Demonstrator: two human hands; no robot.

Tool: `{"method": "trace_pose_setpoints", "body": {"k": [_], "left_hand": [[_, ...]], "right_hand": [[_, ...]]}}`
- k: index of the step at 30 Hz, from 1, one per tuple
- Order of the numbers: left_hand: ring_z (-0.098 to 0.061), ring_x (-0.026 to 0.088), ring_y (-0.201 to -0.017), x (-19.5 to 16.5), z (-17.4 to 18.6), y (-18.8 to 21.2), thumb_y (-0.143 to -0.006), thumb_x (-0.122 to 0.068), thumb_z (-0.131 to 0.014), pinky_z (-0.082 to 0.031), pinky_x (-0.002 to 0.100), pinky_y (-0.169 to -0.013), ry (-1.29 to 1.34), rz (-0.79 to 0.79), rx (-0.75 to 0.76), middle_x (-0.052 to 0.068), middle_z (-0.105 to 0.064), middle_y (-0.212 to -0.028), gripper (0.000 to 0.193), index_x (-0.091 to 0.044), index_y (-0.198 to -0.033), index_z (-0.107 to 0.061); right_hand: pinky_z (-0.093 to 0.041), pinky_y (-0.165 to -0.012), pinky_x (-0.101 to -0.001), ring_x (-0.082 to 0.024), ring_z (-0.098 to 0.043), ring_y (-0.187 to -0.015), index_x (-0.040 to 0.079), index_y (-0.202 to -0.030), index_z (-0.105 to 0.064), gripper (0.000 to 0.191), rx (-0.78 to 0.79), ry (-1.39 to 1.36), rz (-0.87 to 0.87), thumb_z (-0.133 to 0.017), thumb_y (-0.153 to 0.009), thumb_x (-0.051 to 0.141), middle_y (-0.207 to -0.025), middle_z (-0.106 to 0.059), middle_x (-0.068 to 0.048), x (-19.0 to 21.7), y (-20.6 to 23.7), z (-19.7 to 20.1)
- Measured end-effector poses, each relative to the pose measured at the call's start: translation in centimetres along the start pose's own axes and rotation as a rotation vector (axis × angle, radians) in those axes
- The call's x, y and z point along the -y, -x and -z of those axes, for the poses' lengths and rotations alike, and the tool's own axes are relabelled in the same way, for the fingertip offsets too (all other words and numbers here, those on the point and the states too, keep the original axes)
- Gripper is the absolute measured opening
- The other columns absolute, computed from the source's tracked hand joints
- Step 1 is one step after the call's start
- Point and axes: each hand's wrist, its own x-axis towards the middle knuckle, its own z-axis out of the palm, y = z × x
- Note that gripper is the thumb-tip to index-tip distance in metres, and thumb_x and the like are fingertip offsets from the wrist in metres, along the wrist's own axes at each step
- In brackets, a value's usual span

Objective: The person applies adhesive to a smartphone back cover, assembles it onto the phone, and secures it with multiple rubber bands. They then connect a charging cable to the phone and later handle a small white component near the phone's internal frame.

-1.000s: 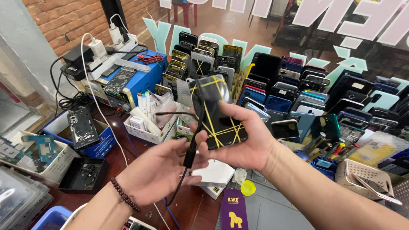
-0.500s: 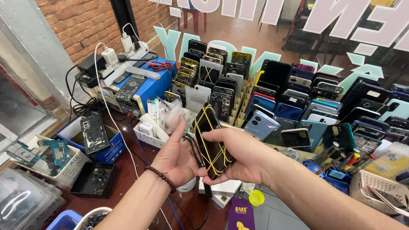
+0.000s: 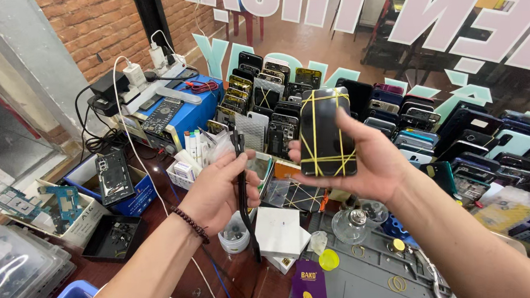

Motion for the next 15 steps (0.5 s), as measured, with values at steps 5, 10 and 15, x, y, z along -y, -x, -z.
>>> {"method": "trace_pose_setpoints", "body": {"k": [5, 10, 15], "left_hand": [[-0.059, 0.011, -0.059, 0.4, -1.4, -0.3, -0.104, -0.022, -0.052, -0.044, 0.027, -0.048, 0.022, -0.026, 0.087, 0.004, -0.064, -0.079, 0.035, 0.002, -0.127, -0.061], [-0.046, 0.01, -0.047, 1.7, -2.1, 0.2, -0.108, -0.029, -0.054, -0.032, 0.025, -0.038, 0.047, -0.061, 0.165, 0.005, -0.06, -0.076, 0.02, -0.008, -0.106, -0.052], [-0.06, 0.012, -0.057, 1.8, -3.4, 0.8, -0.103, -0.017, -0.057, -0.047, 0.027, -0.049, 0.107, 0.022, 0.098, 0.006, -0.063, -0.081, 0.016, -0.002, -0.104, -0.06]], "right_hand": [[-0.051, -0.104, -0.0512, -0.032, -0.067, -0.116, 0.007, -0.136, -0.057, 0.059, -0.152, -0.295, 0.127, -0.052, -0.098, 0.052, -0.125, -0.068, -0.02, -0.2, -2.7, -0.1], [-0.052, -0.106, -0.0517, -0.034, -0.066, -0.116, 0.008, -0.127, -0.057, 0.051, -0.186, -0.371, 0.192, -0.053, -0.099, 0.051, -0.124, -0.066, -0.018, -1.5, -5.3, -0.7], [-0.052, -0.104, -0.0522, -0.032, -0.069, -0.111, 0.01, -0.126, -0.057, 0.051, -0.118, -0.352, 0.227, -0.053, -0.097, 0.052, -0.118, -0.069, -0.016, -2.8, -6.8, -1.4]]}}
